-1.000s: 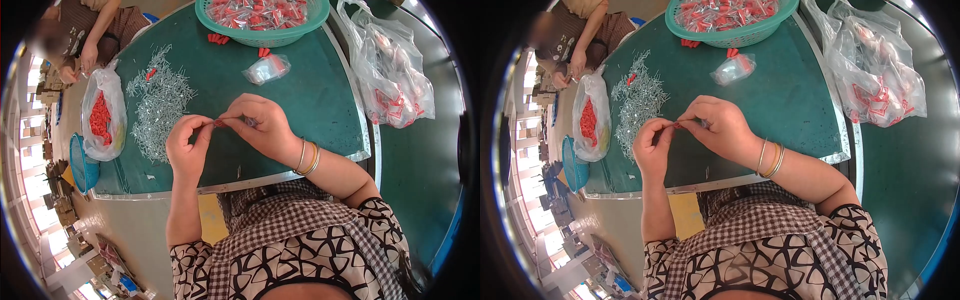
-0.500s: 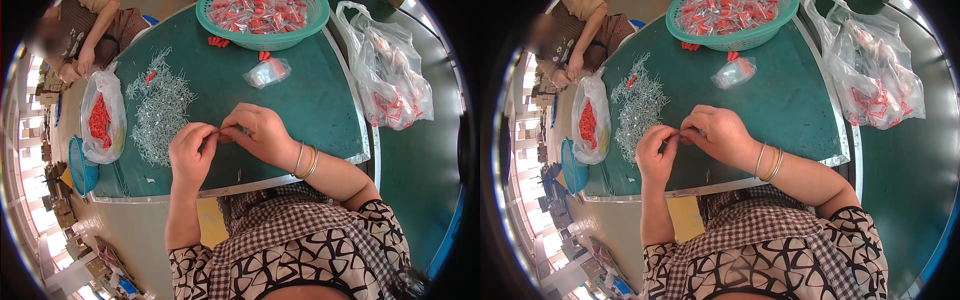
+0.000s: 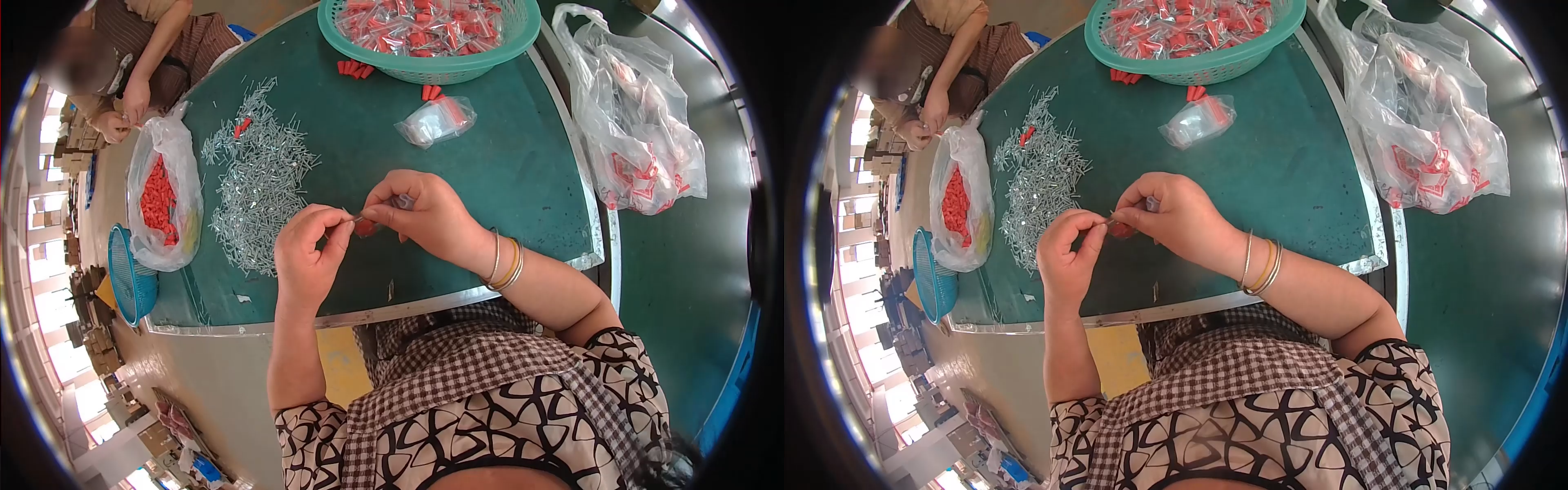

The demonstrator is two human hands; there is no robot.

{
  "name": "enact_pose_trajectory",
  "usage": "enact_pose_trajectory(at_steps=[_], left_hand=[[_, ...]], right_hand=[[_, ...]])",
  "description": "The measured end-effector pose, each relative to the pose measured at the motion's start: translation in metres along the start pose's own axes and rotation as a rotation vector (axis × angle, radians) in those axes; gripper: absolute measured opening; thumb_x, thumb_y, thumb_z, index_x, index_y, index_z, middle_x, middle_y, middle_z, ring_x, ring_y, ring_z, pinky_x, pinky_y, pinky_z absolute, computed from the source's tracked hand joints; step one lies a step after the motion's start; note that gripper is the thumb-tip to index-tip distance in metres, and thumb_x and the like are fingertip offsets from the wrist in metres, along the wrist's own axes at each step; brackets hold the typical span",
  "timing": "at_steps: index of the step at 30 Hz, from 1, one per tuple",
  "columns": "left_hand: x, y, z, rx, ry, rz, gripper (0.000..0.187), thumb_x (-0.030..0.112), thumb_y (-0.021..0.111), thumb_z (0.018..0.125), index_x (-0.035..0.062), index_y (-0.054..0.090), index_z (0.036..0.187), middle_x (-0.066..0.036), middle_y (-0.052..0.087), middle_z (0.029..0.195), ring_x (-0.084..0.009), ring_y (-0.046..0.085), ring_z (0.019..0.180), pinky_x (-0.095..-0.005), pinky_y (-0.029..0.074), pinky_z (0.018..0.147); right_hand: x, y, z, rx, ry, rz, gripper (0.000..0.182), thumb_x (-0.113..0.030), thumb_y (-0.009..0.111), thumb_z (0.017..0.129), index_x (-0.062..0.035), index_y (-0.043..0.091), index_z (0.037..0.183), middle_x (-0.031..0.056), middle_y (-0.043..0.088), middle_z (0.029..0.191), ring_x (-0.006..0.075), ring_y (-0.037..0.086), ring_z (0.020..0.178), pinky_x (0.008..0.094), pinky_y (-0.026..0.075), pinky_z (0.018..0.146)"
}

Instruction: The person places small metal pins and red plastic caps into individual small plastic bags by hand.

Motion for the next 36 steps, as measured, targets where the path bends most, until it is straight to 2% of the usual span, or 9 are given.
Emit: enact_pose_trajectory(at_steps=[9,13,15,18,21,25,26,31,36], left_hand=[[0.0,0.003,0.037,-0.012,-0.004,-0.088,0.003,0.0,0.066,0.083,0.0014,0.063,0.082,-0.005,0.064,0.077,-0.013,0.058,0.067,-0.0257,0.046,0.061],[0.026,-0.007,0.105,0.364,-0.113,-0.333,0.009,0.002,0.065,0.086,-0.0002,0.068,0.094,-0.003,0.068,0.088,-0.0072,0.059,0.076,-0.0221,0.048,0.067],[0.039,-0.003,0.141,0.383,0.043,-0.502,0.015,0.003,0.065,0.088,-0.0005,0.068,0.102,-0.005,0.069,0.094,-0.009,0.062,0.08,-0.0235,0.05,0.071],[0.042,-0.004,0.133,0.453,0.146,-0.244,0.022,0.004,0.062,0.091,-0.0039,0.065,0.112,-0.007,0.068,0.098,-0.0097,0.061,0.085,-0.0232,0.049,0.079],[0.018,0.005,0.075,0.329,-0.036,-0.034,0.019,0.006,0.065,0.09,-0.0006,0.067,0.107,-0.004,0.068,0.095,-0.0084,0.061,0.084,-0.023,0.05,0.076],[0.003,0.044,0.018,0.198,-0.179,-0.22,0.018,0.004,0.072,0.083,0.001,0.067,0.1,-0.003,0.065,0.086,-0.0098,0.057,0.069,-0.0235,0.046,0.064],[-0.005,0.051,0.008,0.163,-0.241,-0.294,0.019,0.005,0.067,0.088,0.0002,0.066,0.107,-0.004,0.067,0.092,-0.0087,0.061,0.081,-0.0225,0.05,0.074],[-0.023,0.057,-0.003,0.193,-0.497,-0.623,0.015,0.005,0.063,0.091,-0.0008,0.064,0.104,-0.004,0.065,0.089,-0.0093,0.059,0.074,-0.0228,0.049,0.068],[-0.025,0.053,-0.018,0.36,-0.407,-0.704,0.005,0.004,0.058,0.093,-0.0003,0.06,0.096,-0.007,0.066,0.087,-0.0104,0.06,0.069,-0.0237,0.049,0.065]], right_hand=[[0.025,-0.009,0.011,0.06,0.032,0.463,0.028,-0.03,0.06,0.096,-0.0022,0.063,0.097,-0.0021,0.058,0.076,0.0049,0.056,0.063,0.0202,0.045,0.052],[0.02,-0.021,0.012,-0.041,-0.119,0.781,0.022,-0.014,0.052,0.097,-0.0009,0.056,0.114,0.0043,0.059,0.097,0.0086,0.056,0.074,0.0264,0.048,0.069],[0.024,-0.02,0.015,-0.089,-0.152,0.829,0.032,-0.007,0.05,0.094,0.0004,0.052,0.125,0.008,0.06,0.107,0.0129,0.06,0.087,0.0307,0.05,0.082],[0.015,-0.021,0.018,-0.039,-0.099,0.938,0.05,0.001,0.051,0.086,0.0011,0.046,0.135,0.0101,0.059,0.117,0.018,0.058,0.106,0.0348,0.046,0.099],[0.011,-0.018,0.017,-0.051,-0.132,1.021,0.052,0.001,0.05,0.087,0.0019,0.042,0.139,0.0157,0.055,0.131,0.0219,0.056,0.117,0.0371,0.041,0.107],[0.018,-0.008,0.015,-0.096,-0.133,0.993,0.049,0.003,0.046,0.09,0.0009,0.043,0.139,0.0164,0.053,0.135,0.0223,0.054,0.12,0.0355,0.041,0.105],[0.022,-0.007,0.016,-0.124,-0.128,0.992,0.049,0.004,0.046,0.091,0.0004,0.044,0.139,0.0163,0.053,0.135,0.0224,0.054,0.12,0.0352,0.042,0.104],[0.019,-0.002,0.012,-0.181,-0.072,0.919,0.047,0.004,0.046,0.092,-0.0008,0.045,0.138,0.0157,0.054,0.134,0.0219,0.055,0.12,0.0341,0.045,0.098],[0.03,0.001,0.016,-0.144,-0.049,0.852,0.041,0.002,0.046,0.094,0.0003,0.048,0.134,0.0136,0.06,0.123,0.0211,0.06,0.112,0.0311,0.049,0.09]])
Point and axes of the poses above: each hand's wrist, its own z-axis towards the middle knuckle, its own y-axis out of the palm, x = y × z, the point moved 3 cm from there along z, towards the middle knuckle
